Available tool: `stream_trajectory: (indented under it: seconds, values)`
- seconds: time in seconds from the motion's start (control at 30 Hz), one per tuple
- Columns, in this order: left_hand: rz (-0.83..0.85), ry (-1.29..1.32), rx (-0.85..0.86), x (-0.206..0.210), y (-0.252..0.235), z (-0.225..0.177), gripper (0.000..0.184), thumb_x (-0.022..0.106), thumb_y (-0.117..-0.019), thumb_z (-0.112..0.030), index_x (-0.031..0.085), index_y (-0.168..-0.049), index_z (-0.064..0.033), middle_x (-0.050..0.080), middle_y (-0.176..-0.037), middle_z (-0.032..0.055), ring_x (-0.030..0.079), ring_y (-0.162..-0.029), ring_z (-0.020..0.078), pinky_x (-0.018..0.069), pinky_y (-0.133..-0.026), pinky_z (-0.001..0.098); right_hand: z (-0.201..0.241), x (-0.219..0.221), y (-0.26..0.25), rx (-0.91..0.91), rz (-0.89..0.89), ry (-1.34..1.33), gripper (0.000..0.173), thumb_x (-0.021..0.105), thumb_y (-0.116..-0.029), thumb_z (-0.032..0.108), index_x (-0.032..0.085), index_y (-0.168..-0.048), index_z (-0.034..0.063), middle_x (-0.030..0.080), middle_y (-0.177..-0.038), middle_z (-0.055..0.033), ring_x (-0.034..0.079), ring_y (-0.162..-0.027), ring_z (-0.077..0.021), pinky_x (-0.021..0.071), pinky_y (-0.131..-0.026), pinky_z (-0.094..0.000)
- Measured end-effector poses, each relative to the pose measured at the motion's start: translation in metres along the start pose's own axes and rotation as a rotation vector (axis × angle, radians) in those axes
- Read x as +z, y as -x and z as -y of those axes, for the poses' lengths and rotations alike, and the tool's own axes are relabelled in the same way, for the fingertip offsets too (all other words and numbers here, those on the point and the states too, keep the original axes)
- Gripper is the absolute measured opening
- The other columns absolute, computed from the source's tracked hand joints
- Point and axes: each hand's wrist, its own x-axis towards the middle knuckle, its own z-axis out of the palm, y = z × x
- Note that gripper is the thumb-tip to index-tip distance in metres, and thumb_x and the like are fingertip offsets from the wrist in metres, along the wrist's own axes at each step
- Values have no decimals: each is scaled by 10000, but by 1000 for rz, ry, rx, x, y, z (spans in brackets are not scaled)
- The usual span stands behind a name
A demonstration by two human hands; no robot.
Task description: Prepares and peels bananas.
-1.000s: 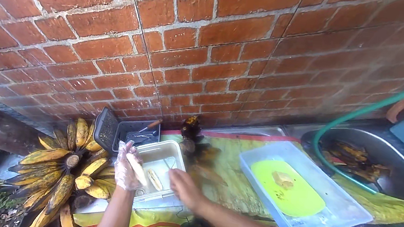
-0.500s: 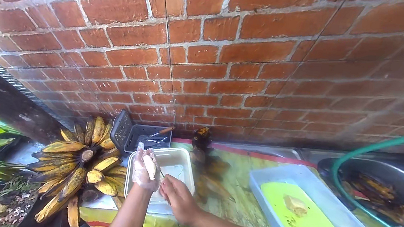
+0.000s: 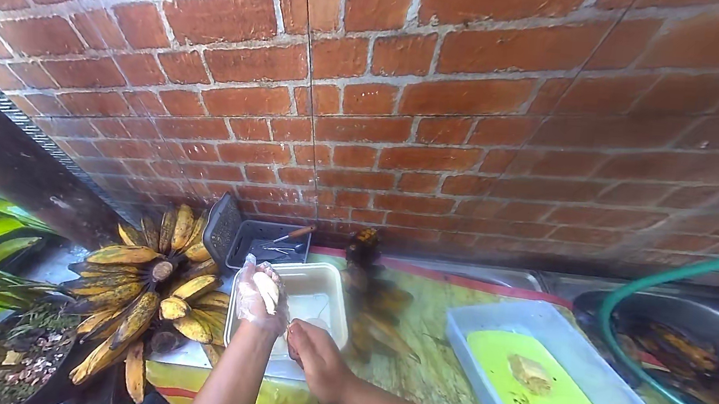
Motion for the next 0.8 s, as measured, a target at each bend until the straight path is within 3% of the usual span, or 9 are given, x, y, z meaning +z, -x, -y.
stream_trajectory:
  seconds: [0.23,0.8]
  values:
    - [-47,16,95,2,1,-6,370,369,-1096,-417,501,-845,-179,525,-654,-32,521,-484,62,452,-428,187,-2,4,1,-82,8,51,472,332,-1121,416,533,-817,115,383,-631,34,410,-550,-84,363,-526,-273]
    - [32,-36,2,-11,5,-17,428,341,-1098,-446,503,-815,-169,498,-602,-27,498,-452,71,447,-411,205,-15,11,-8,-51,-10,133,497,333,-1120,433,542,-801,115,391,-626,24,427,-554,-101,380,-540,-291]
